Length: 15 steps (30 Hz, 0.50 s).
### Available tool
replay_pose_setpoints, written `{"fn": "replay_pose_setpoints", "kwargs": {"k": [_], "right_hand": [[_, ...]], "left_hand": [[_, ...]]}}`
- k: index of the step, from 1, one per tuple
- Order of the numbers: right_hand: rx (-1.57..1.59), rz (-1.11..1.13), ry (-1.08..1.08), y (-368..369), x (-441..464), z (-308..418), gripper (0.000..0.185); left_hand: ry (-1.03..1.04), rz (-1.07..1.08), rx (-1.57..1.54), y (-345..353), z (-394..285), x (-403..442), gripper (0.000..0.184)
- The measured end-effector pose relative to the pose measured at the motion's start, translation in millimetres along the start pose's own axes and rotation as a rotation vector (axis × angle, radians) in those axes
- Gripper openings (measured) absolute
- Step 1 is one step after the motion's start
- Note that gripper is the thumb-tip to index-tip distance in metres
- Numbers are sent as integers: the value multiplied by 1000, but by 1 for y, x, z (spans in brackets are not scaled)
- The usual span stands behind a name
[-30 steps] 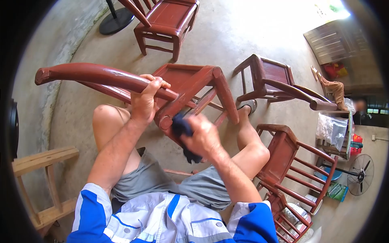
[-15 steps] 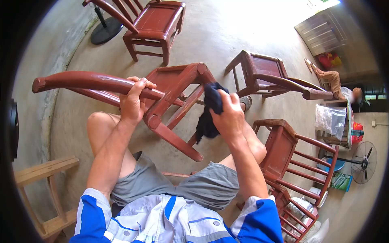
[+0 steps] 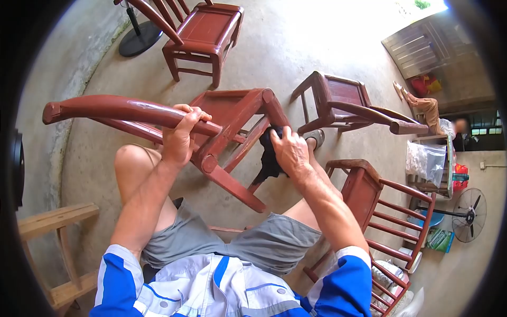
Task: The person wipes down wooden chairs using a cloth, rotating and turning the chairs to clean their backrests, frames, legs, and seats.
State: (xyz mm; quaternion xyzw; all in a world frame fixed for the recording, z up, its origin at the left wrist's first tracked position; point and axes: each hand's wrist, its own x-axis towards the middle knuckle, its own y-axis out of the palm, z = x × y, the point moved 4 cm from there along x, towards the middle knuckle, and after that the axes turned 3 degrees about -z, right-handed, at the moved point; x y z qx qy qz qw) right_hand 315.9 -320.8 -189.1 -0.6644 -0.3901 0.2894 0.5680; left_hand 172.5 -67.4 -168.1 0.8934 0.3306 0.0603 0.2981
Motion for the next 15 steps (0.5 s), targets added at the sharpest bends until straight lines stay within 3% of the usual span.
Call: {"fn": "replay_pose_setpoints", "kwargs": {"k": [1, 5, 9, 15], "right_hand": [[5, -108, -68, -11, 7, 1, 36], [-113, -62, -85, 6, 5, -6, 33], [118, 288, 246, 17, 4, 0, 39], [466, 501, 441, 20, -12, -9, 34]], "left_hand": [[-8, 7, 4, 0, 0, 1, 14], [-15, 55, -37, 3, -5, 7, 14], [31, 58, -53, 4, -1, -1, 13], [29, 7, -2, 13, -4, 1, 10]]}}
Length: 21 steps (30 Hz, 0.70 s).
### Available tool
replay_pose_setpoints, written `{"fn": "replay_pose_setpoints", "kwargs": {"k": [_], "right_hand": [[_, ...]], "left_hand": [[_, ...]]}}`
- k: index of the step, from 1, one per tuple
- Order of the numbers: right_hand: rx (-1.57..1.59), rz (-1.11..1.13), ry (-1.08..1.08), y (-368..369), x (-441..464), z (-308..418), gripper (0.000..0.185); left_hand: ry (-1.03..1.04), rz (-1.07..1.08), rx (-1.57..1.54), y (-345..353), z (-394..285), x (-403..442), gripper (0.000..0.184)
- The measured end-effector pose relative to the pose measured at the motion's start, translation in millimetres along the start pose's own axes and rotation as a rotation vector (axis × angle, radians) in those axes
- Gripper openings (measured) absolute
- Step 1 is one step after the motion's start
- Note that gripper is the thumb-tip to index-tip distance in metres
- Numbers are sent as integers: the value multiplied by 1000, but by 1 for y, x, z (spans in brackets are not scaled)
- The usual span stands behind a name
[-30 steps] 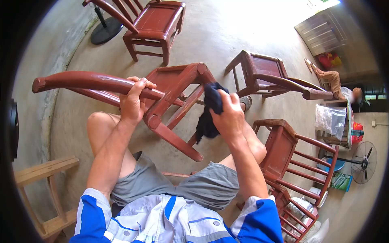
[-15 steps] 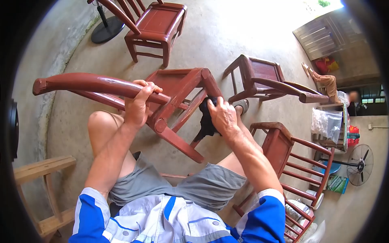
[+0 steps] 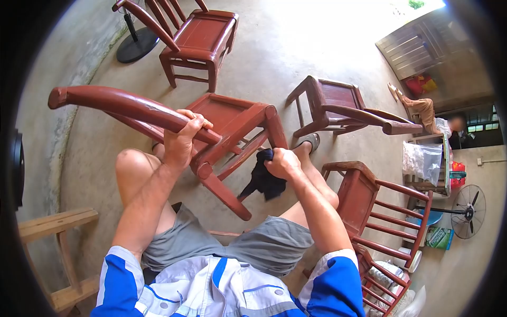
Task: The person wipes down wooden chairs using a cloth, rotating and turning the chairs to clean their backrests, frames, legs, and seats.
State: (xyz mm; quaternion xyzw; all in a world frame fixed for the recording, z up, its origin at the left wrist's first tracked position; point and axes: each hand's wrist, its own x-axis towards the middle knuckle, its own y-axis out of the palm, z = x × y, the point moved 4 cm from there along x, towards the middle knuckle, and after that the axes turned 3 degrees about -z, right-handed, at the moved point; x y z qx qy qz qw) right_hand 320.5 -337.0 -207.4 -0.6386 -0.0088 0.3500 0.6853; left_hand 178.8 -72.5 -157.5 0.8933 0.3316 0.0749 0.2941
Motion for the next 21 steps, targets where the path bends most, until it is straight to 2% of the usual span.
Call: {"fn": "replay_pose_setpoints", "kwargs": {"k": [6, 10, 13, 14, 21], "right_hand": [[503, 422, -47, -9, -45, -27, 34], [1086, 292, -35, 13, -73, -57, 40], [1356, 74, 151, 49, -83, -63, 39], [1318, 54, 214, 58, -86, -63, 38], [1415, 137, 83, 71, -89, -53, 35]], "left_hand": [[-14, 34, 102, 1, 0, 14, 10], [-10, 25, 6, -1, 2, 28, 8], [-3, 65, 41, 9, 5, 30, 8], [1, 108, 60, 15, 6, 30, 8], [-52, 424, 286, 65, 7, 12, 10]]}}
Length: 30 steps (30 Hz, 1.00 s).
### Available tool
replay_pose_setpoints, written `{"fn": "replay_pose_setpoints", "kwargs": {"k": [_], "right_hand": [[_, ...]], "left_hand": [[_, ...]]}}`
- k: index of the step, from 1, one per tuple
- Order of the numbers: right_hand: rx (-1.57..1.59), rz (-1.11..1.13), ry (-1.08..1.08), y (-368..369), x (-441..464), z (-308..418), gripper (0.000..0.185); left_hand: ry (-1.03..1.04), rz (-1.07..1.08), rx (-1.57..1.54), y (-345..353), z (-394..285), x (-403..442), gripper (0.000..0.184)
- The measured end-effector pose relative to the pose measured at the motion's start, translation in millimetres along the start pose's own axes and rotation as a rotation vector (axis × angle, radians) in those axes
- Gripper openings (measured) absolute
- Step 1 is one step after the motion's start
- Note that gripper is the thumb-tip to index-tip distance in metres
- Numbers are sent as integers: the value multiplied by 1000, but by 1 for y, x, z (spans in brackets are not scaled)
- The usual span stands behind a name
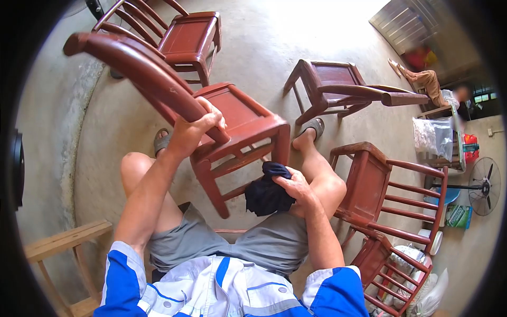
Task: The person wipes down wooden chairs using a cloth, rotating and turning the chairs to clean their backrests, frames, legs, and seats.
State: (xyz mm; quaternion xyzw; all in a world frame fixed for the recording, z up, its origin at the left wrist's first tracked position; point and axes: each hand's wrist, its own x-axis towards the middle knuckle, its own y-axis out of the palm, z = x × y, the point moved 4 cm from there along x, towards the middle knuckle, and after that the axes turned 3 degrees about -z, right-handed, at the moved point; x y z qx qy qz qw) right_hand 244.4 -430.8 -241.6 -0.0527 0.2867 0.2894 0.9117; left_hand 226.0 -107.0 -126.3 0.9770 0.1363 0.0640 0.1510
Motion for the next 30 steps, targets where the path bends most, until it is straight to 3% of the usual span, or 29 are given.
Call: {"fn": "replay_pose_setpoints", "kwargs": {"k": [3, 6, 10, 14, 16, 19, 24, 30], "right_hand": [[-128, 137, 70, 6, -1, -4, 33], [-510, 204, 93, 13, -9, -5, 32], [-697, 227, 8, 11, -5, -12, 41], [-713, 198, -69, 10, -3, -5, 43], [-732, 197, -72, 12, -5, 2, 43], [-756, 195, -94, 16, -3, 6, 43], [-794, 184, -81, 21, 5, 6, 43], [-819, 146, -72, 22, 11, 1, 42]], "left_hand": [[-77, 104, 49, 1, -1, 1, 11], [-91, 88, 240, -7, -9, 4, 13], [-137, -45, 552, -13, -19, 0, 11], [30, -307, 857, -49, 2, -11, 15], [154, -521, 797, -52, -2, -30, 19], [165, -613, 578, -95, 16, -40, 20], [134, -569, 428, -132, 26, -64, 15], [58, -737, 441, -134, 29, -83, 16]]}}
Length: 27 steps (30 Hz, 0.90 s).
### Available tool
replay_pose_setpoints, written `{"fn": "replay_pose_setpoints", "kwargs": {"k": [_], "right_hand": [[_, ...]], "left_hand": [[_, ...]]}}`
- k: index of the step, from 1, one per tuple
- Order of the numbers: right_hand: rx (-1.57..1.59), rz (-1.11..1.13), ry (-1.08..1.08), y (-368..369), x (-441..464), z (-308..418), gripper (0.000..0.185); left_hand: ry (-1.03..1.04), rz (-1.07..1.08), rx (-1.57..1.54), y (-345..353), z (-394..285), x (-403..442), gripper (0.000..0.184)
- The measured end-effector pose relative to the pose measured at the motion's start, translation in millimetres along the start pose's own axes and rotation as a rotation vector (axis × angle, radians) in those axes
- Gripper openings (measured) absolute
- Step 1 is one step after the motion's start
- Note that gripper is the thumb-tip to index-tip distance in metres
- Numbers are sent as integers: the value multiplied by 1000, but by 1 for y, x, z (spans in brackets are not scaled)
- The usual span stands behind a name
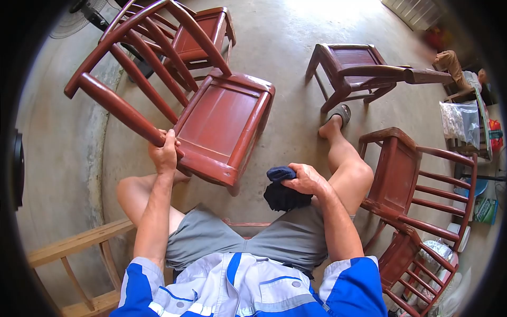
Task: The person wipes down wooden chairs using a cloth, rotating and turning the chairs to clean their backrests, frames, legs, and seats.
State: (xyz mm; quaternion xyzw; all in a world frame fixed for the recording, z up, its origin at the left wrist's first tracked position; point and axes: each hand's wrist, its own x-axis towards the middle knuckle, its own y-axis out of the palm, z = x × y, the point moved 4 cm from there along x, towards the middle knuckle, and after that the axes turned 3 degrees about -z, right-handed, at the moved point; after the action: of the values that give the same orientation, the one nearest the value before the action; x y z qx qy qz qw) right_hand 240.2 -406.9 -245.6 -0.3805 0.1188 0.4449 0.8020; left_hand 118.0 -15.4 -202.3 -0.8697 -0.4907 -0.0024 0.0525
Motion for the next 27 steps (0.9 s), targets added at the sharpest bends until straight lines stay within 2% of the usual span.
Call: {"fn": "replay_pose_setpoints", "kwargs": {"k": [3, 6, 7, 10, 11, 14, 15, 19, 22, 23, 26, 27], "right_hand": [[-9, 2, 6, -3, 0, 6, 44], [-32, 22, 0, -2, 5, 8, 45], [-43, 27, 0, -2, 5, 7, 46], [-46, 26, -19, 0, 5, 4, 46], [-52, 24, -23, 0, 6, 4, 46], [-64, 20, -41, 4, 4, 3, 47], [-65, 17, -49, 4, 5, 3, 47], [-76, 9, -80, 4, 4, 4, 47], [-59, 15, -77, 4, 6, 3, 47], [-58, 16, -81, 3, 6, 3, 47], [-68, 12, -89, 1, 9, 5, 47], [-79, 12, -87, 1, 9, 6, 48]], "left_hand": [[206, -105, 168, -13, 15, -5, 23], [169, -180, 219, -21, 13, -23, 27], [63, -175, 212, -25, 10, -30, 28], [-44, -264, 149, -43, 34, -38, 27], [-219, -261, 63, -48, 39, -46, 26], [-413, -280, 35, -67, 63, -53, 25], [-385, -325, 53, -68, 66, -53, 21], [-557, -315, 33, -78, 75, -64, 24], [-757, -301, 7, -92, 98, -70, 27], [-834, -285, 114, -99, 104, -73, 30], [-825, -298, 135, -91, 82, -82, 35], [-835, -207, 223, -88, 83, -86, 40]]}}
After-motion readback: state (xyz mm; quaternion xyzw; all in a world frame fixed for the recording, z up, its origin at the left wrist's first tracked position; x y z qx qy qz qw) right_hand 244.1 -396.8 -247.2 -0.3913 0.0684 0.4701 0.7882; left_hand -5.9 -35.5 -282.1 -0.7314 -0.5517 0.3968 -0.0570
